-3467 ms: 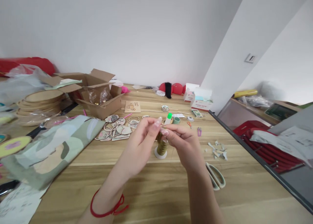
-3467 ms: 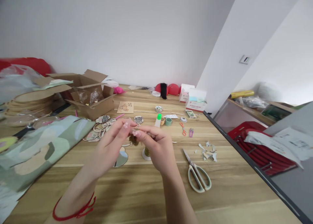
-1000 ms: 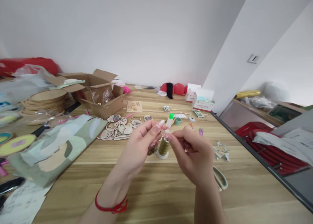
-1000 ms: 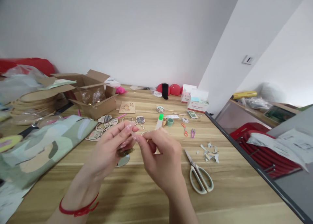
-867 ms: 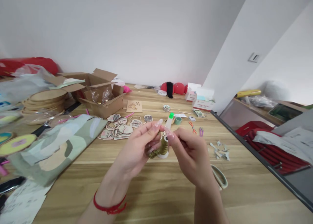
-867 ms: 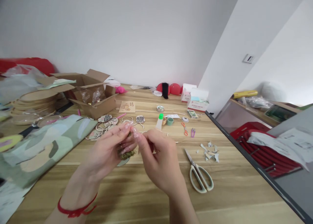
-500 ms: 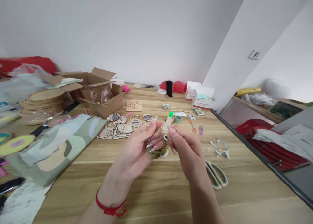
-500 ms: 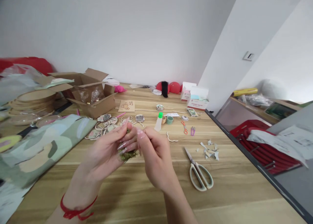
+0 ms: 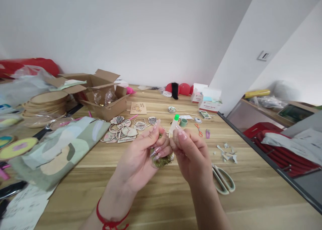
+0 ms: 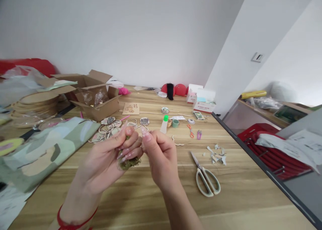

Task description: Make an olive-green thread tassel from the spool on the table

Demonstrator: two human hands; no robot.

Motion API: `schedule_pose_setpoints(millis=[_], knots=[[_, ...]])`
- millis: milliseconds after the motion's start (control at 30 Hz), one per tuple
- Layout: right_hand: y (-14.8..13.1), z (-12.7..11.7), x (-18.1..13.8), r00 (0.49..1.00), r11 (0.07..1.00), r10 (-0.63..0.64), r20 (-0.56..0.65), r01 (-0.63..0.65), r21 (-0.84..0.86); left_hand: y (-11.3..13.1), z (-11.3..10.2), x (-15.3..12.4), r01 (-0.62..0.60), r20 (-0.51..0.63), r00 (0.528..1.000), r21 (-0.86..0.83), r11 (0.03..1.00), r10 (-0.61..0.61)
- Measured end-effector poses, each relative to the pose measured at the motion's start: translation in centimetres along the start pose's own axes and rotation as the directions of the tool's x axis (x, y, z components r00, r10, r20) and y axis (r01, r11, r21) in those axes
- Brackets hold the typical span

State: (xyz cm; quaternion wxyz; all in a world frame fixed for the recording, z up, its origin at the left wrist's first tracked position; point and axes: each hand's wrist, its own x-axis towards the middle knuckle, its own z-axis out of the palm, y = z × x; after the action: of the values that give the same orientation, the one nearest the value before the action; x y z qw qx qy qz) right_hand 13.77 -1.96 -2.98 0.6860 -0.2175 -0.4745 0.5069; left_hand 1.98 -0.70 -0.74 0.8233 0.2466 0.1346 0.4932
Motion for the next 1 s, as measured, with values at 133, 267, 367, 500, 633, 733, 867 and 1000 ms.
schedule_pose_setpoints(millis=[133, 267, 367, 500, 633, 733, 867, 1000], knots=[[0.1, 0.1, 0.0, 1.0, 1.0, 0.019, -0.022, -0.019, 0.025, 0.0, 0.3, -0.4, 0.0, -0.01, 1.0, -0.015, 1.0, 0.0], [-0.4, -0.2, 0.1, 0.991, 0.989, 0.136, -0.02, -0.134, 0.059, -0.1, 0.4, -1.0, -0.02, -0.009, 1.0, 0.036, 0.999, 0.02], [-1.0, -0.9, 0.5, 0.958, 0.957, 0.283, 0.037, -0.285, 0.057, -0.1, 0.2, -0.9, -0.02, 0.06, 0.998, 0.125, 0.992, 0.012], [-1.2, -1.8, 1.1, 0.918, 0.921, 0.39, 0.073, -0.39, -0.013, 0.0, -0.2, -0.4, 0.0, 0.148, 0.989, 0.19, 0.982, -0.029], [-0.8, -2.5, 1.3, 0.92, 0.916, 0.389, 0.053, -0.38, -0.131, -0.1, -0.4, 0.0, 0.028, 0.158, 0.986, 0.192, 0.981, -0.059], [-0.6, -2.9, 1.4, 0.916, 0.897, 0.4, 0.041, -0.382, -0.222, -0.2, -0.6, 0.2, 0.027, 0.147, 0.987, 0.233, 0.972, -0.062], [-0.4, -3.2, 1.5, 0.919, 0.87, 0.395, 0.01, -0.37, -0.326, -0.4, -0.6, 0.5, -0.035, 0.139, 0.99, 0.326, 0.945, -0.011], [-0.2, -2.9, 1.6, 0.923, 0.873, 0.38, 0.059, -0.337, -0.352, -0.6, -0.5, 0.6, -0.116, 0.145, 0.988, 0.441, 0.89, 0.056]])
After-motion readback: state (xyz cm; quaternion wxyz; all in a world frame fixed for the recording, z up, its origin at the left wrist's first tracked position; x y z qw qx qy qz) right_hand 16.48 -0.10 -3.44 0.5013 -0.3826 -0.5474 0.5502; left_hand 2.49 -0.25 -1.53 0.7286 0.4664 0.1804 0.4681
